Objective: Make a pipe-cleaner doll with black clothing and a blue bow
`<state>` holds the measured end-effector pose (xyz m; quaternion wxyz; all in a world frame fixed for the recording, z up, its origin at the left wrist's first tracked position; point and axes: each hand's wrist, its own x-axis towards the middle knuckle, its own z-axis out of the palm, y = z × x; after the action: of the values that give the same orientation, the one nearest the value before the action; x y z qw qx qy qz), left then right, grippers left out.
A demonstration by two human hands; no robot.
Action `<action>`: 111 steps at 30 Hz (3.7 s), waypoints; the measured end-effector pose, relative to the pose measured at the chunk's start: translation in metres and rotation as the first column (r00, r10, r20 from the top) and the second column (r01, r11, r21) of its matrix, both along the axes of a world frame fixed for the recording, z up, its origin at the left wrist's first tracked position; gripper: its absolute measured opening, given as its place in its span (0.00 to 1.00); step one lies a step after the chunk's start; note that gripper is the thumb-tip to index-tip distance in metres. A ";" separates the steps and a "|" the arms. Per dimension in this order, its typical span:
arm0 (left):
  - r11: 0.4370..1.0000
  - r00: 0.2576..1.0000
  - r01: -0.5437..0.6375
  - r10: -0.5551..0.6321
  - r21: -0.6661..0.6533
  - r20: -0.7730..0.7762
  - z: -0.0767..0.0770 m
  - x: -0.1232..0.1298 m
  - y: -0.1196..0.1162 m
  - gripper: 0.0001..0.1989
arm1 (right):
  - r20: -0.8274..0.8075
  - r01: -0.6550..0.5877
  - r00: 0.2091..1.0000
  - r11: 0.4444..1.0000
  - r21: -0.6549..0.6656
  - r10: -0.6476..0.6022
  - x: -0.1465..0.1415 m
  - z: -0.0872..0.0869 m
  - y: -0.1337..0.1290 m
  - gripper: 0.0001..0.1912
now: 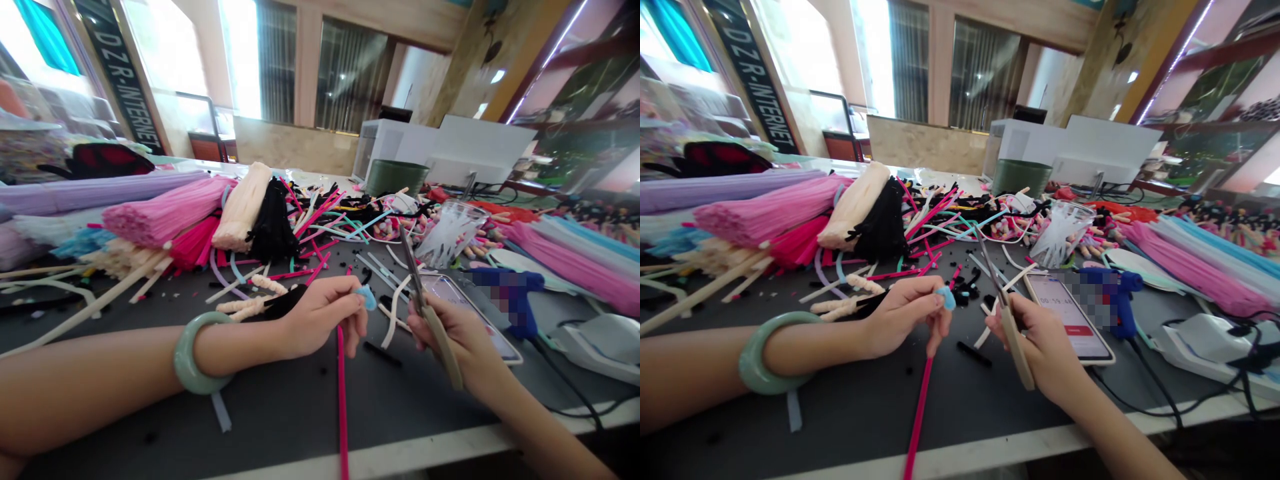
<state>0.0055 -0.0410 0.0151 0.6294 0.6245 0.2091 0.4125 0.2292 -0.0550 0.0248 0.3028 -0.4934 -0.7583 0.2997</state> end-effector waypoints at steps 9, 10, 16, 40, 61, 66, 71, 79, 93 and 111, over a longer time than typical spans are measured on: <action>1.000 0.997 -0.012 0.012 0.005 -0.074 0.005 0.002 -0.002 0.14 | -0.115 -0.065 0.991 0.997 0.029 0.068 -0.007 0.005 -0.005 0.14; 1.000 0.995 0.002 -0.002 -0.001 -0.103 0.006 0.002 -0.003 0.14 | -0.170 -0.075 0.983 0.997 -0.003 0.073 -0.009 0.005 -0.006 0.14; 0.990 0.920 0.128 -0.095 0.064 -0.380 0.006 0.008 -0.008 0.14 | -0.491 -0.151 0.869 0.978 -0.142 0.063 -0.016 0.001 -0.013 0.15; 0.937 0.905 0.022 0.129 0.348 -0.405 0.005 0.010 -0.011 0.09 | -0.632 -0.187 0.770 0.918 -0.350 -0.084 -0.020 -0.003 -0.011 0.14; 0.929 0.931 -0.026 0.156 0.369 -0.329 0.005 0.009 -0.011 0.09 | -0.651 -0.258 0.758 0.898 -0.357 -0.041 -0.020 -0.002 -0.010 0.15; 0.927 0.935 -0.016 0.147 0.376 -0.324 0.005 0.009 -0.010 0.08 | -0.647 -0.240 0.761 0.904 -0.355 -0.052 -0.019 -0.002 -0.010 0.15; 0.949 0.947 -0.002 0.102 0.314 -0.305 0.003 0.009 -0.007 0.13 | -0.648 -0.212 0.757 0.910 -0.356 -0.077 -0.020 -0.001 -0.010 0.15; 0.972 0.970 -0.024 0.079 0.234 -0.229 0.000 0.009 -0.005 0.10 | -0.664 -0.237 0.743 0.894 -0.379 -0.085 -0.020 -0.001 -0.010 0.14; 0.979 0.974 -0.019 0.064 0.201 -0.219 0.001 0.009 -0.008 0.06 | -0.617 -0.268 0.786 0.879 -0.395 -0.038 -0.020 -0.002 -0.010 0.16; 0.998 0.982 -0.047 0.039 -0.038 -0.185 0.006 0.015 -0.006 0.06 | -0.590 -0.105 0.807 0.971 -0.213 -0.042 -0.018 -0.003 -0.011 0.13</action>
<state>0.0209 -0.0475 0.0207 0.6116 0.6417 0.2884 0.3619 0.2113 -0.0656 0.0222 0.4576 -0.3955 -0.5938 0.5307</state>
